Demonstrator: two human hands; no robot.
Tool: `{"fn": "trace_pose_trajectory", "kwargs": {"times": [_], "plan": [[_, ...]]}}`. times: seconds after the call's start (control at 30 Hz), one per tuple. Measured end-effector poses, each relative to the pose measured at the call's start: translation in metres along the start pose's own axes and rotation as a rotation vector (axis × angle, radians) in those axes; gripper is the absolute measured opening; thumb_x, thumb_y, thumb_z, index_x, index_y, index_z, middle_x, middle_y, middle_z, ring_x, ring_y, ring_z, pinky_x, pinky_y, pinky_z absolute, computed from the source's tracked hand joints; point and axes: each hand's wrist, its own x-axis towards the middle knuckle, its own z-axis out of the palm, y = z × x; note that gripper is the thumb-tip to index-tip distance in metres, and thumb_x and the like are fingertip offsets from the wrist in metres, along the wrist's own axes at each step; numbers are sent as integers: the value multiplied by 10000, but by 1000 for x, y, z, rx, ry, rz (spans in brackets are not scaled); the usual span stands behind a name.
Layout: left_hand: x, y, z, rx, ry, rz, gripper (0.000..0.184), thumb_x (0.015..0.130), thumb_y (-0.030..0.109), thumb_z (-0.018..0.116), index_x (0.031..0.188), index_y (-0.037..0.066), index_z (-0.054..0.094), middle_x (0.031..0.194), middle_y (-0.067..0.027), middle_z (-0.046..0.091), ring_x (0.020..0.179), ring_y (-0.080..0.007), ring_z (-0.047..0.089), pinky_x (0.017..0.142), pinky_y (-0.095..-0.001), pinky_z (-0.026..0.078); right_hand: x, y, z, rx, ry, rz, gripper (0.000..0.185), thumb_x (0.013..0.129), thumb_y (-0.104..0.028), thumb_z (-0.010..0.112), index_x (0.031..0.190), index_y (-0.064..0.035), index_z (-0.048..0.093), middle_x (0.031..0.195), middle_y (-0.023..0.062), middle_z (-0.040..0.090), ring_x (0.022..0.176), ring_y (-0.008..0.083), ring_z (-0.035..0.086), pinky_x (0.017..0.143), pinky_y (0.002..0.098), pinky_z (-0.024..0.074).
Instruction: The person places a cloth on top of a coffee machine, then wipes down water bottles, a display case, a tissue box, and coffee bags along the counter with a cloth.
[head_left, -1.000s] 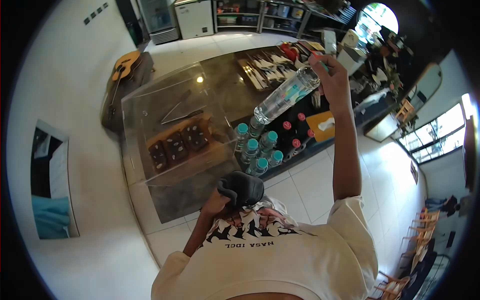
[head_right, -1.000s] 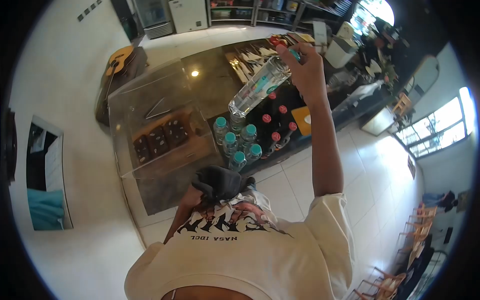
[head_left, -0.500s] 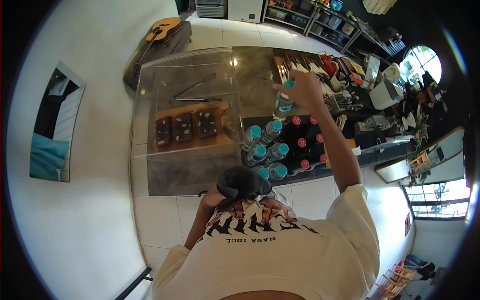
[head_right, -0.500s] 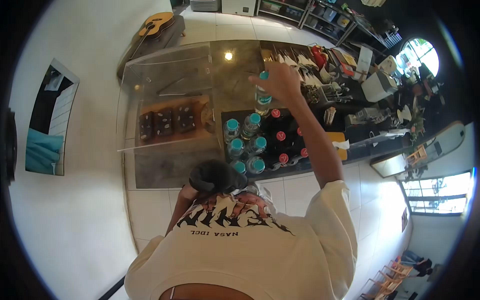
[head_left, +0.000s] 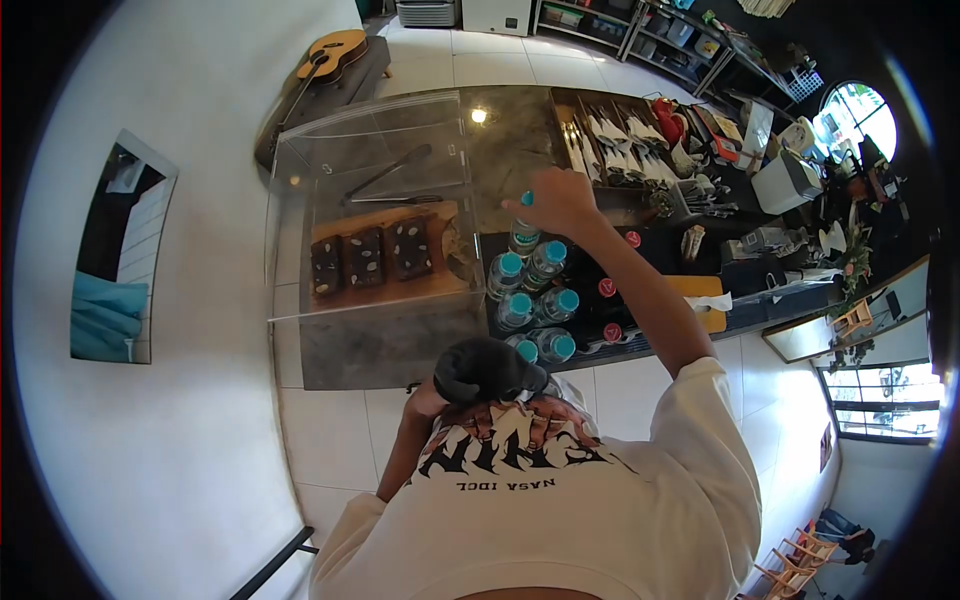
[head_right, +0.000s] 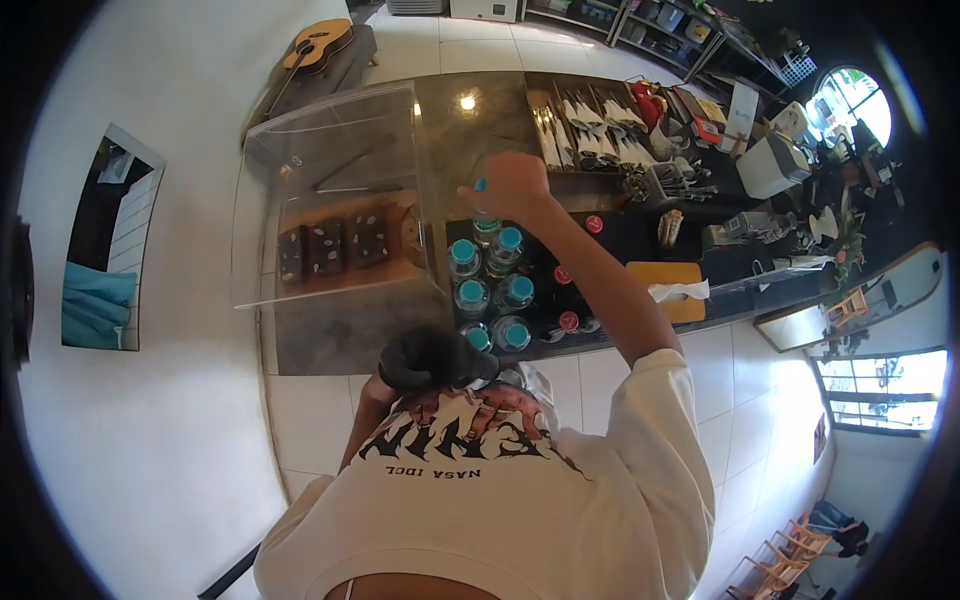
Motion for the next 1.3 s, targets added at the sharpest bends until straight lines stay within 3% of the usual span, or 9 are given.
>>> {"fn": "trace_pose_trajectory", "kwargs": {"times": [0.1,0.37,0.87,0.93,1.13,1.2,1.3], "plan": [[-6,13,6,3,-9,-31,627,615,45,721,1216,-26,558,1104,-82,633,1003,-188,594,899,-319,474,0,-8,-4,-11,-121,-4,653,772,-651,606,709,-5,686,706,164,668,692,332,680,608,426,532],[-15,9,-18,49,38,-52,675,621,43,728,1264,-13,533,1161,-76,626,1037,-178,588,912,-313,471,0,-23,7,-18,-99,23,633,768,-631,623,733,-4,703,741,170,681,748,330,691,658,416,540],[-17,23,-34,17,-116,-23,644,626,51,740,1237,-20,550,1129,-79,635,1017,-175,593,891,-325,478,-8,-39,3,-12,-142,74,635,732,-658,640,800,-31,714,821,174,696,802,328,693,691,415,541],[-22,18,-46,1,-202,-28,698,748,27,697,1392,-5,431,1338,-100,546,1227,-201,509,1050,-353,387,-12,-39,3,-13,-166,79,634,732,-661,637,825,-39,716,835,172,697,815,328,692,705,415,539],[-25,7,-68,25,-244,-58,702,762,63,733,1393,-2,434,1343,-100,545,1221,-200,515,1053,-358,387,-23,-40,-6,127,-104,102,654,735,-660,637,944,-43,699,887,166,699,906,339,679,792,430,518],[-26,8,-71,-12,-281,-60,692,763,60,733,1387,-5,440,1337,-99,549,1215,-197,519,1050,-356,391,-22,-39,-11,144,-236,200,672,734,-668,638,974,-42,678,903,171,695,919,336,674,799,431,514],[-36,13,-73,-14,-270,-68,647,771,65,734,1357,-5,469,1308,-97,564,1186,-199,536,1033,-356,407,-29,-32,2,165,-91,207,611,770,-660,612,895,-65,668,853,146,693,841,347,673,751,441,513]]}}
